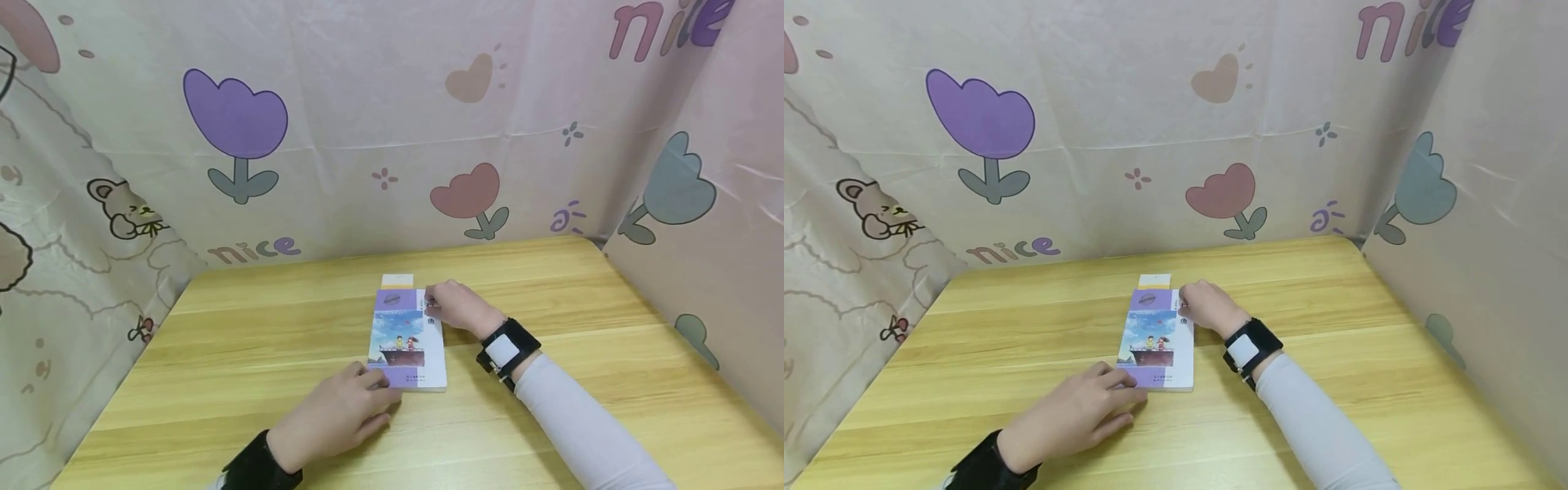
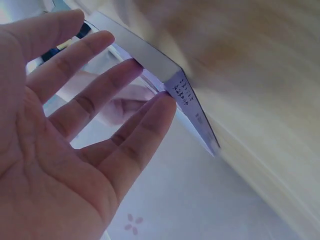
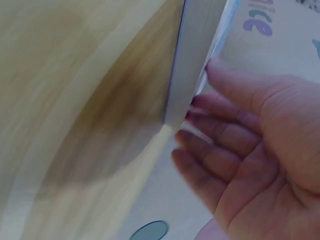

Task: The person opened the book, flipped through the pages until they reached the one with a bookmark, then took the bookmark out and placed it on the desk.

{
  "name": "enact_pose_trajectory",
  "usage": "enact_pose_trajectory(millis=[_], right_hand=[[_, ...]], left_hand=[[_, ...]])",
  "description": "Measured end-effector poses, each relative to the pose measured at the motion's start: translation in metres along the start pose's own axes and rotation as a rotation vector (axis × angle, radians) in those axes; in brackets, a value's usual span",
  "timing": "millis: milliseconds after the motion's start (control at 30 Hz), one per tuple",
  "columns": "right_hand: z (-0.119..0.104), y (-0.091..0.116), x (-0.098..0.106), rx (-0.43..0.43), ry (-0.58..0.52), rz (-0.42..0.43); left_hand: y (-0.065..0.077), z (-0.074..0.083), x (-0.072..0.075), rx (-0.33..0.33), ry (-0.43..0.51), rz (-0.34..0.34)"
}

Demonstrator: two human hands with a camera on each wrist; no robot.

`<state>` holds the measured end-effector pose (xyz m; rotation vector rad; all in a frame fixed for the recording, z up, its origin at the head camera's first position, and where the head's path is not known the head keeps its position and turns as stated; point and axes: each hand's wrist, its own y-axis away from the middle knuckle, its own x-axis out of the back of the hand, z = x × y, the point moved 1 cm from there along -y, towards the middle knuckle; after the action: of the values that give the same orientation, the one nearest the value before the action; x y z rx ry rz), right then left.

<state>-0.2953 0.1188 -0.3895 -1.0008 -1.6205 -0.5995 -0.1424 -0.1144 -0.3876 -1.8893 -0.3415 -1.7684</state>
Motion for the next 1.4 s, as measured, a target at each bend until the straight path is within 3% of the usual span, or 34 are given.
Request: enact_pose_trajectory(millis=[100,200,433,733,1400], right_hand=[[0.004,-0.001,-0.002,0.022,-0.045,-0.016],[0.007,0.000,-0.004,0.026,-0.083,-0.013],[0.005,0.005,-0.002,-0.041,-0.156,0.012],[0.004,0.014,0.007,-0.260,-0.153,0.044],[0.016,0.015,0.009,-0.346,-0.240,0.005]], left_hand=[[-0.001,0.008,-0.001,-0.054,0.013,0.008],[-0.002,0.014,-0.002,-0.065,0.036,0.022],[-0.003,0.015,-0.004,0.067,0.137,0.043],[-0.007,0.010,-0.012,0.219,0.050,0.059],[-0.028,-0.008,-0.014,0.245,0.098,0.064]])
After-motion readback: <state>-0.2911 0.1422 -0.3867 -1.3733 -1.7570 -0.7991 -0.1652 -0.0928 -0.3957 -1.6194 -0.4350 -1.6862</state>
